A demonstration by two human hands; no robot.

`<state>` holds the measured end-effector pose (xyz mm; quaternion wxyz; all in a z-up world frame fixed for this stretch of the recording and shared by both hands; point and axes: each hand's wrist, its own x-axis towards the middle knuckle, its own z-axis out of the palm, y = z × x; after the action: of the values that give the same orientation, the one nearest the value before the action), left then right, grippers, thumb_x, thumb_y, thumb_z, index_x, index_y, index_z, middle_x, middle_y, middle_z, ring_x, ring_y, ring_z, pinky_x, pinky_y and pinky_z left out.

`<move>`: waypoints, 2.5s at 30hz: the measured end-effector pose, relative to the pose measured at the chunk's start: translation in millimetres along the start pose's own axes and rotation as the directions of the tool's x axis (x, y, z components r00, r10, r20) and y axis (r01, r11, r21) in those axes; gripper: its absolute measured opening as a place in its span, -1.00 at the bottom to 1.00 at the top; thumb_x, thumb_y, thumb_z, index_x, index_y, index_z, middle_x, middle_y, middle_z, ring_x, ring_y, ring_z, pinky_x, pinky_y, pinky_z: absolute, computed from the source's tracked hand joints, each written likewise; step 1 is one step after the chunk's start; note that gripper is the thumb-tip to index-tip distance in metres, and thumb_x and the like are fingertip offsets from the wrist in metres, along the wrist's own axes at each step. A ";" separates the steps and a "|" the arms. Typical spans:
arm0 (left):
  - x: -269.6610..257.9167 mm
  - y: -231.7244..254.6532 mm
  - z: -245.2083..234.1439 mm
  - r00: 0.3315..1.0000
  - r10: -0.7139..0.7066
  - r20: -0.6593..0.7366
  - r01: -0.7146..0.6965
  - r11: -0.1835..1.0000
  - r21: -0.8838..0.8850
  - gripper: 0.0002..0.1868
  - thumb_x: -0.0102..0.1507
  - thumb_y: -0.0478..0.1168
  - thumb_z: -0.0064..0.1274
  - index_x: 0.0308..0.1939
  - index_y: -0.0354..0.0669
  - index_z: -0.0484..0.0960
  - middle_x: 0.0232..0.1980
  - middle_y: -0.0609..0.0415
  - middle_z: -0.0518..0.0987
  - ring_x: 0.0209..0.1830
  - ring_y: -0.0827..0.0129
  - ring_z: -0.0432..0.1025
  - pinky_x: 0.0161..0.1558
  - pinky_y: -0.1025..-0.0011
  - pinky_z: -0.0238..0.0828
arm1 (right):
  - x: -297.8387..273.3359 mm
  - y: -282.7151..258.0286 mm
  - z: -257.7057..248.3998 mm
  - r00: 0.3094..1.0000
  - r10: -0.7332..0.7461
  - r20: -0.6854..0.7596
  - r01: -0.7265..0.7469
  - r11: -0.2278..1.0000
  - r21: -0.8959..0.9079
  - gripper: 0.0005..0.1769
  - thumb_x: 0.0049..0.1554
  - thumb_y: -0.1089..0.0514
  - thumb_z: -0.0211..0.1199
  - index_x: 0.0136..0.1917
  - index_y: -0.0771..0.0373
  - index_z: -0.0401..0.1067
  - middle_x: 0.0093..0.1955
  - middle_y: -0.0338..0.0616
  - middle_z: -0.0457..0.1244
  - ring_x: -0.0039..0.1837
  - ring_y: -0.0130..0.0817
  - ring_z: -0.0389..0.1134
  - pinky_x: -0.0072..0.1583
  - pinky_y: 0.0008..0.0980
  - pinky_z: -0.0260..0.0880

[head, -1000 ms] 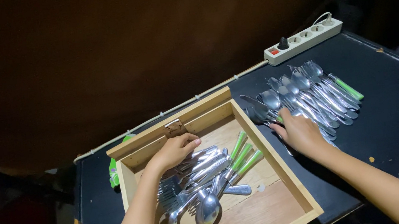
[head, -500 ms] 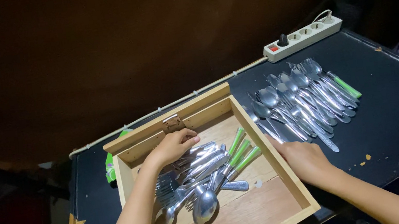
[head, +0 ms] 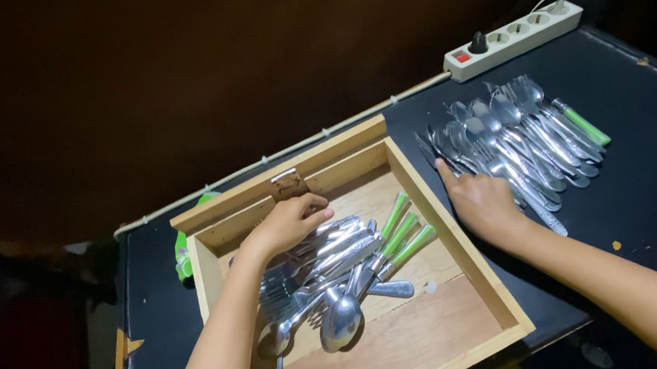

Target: Sorting various pieces of silverware including spoons, forks, and knives from a wooden container onto a table.

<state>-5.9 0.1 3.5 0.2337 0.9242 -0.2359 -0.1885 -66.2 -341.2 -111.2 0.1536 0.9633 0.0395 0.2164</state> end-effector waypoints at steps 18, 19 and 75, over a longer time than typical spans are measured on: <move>5.9 -8.5 1.5 0.999 -0.030 0.022 0.031 0.999 -0.020 -0.51 0.37 0.10 -0.10 0.29 0.00 0.54 0.00 -0.18 0.68 0.18 -0.08 0.50 0.22 0.03 0.39 | 27.6 -28.8 -95.2 0.911 -0.223 -0.346 0.387 0.751 0.535 -0.96 0.17 0.07 0.22 -0.06 -0.05 0.43 -0.10 -0.30 0.29 0.07 -0.20 0.43 -0.10 -0.23 0.50; 5.7 -7.8 1.5 0.999 -0.031 0.023 0.031 0.999 -0.019 -0.51 0.37 0.10 -0.10 0.29 0.00 0.54 0.00 -0.18 0.68 0.18 -0.08 0.50 0.22 0.03 0.39 | 29.0 -39.8 -97.1 0.912 -0.221 -0.346 0.385 0.750 0.537 -0.96 0.17 0.07 0.22 -0.06 -0.05 0.43 -0.10 -0.30 0.29 0.07 -0.20 0.43 -0.10 -0.23 0.50; -2.2 6.8 -5.5 0.995 -0.087 0.051 0.090 0.994 -0.060 -0.49 0.40 0.09 -0.13 0.34 -0.05 0.49 0.12 -0.20 0.64 0.28 -0.09 0.43 0.28 0.04 0.38 | 34.2 -43.5 -116.9 0.808 -0.525 -0.266 0.568 0.579 0.584 -0.65 0.02 0.22 0.33 0.11 0.18 0.43 -0.02 -0.07 0.35 0.02 -0.10 0.41 0.03 -0.24 0.40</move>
<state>-7.5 -2.1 12.1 0.2481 0.9212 -0.1945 -0.2281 -85.9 -262.4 -10.5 -0.1258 0.8887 0.4101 0.1621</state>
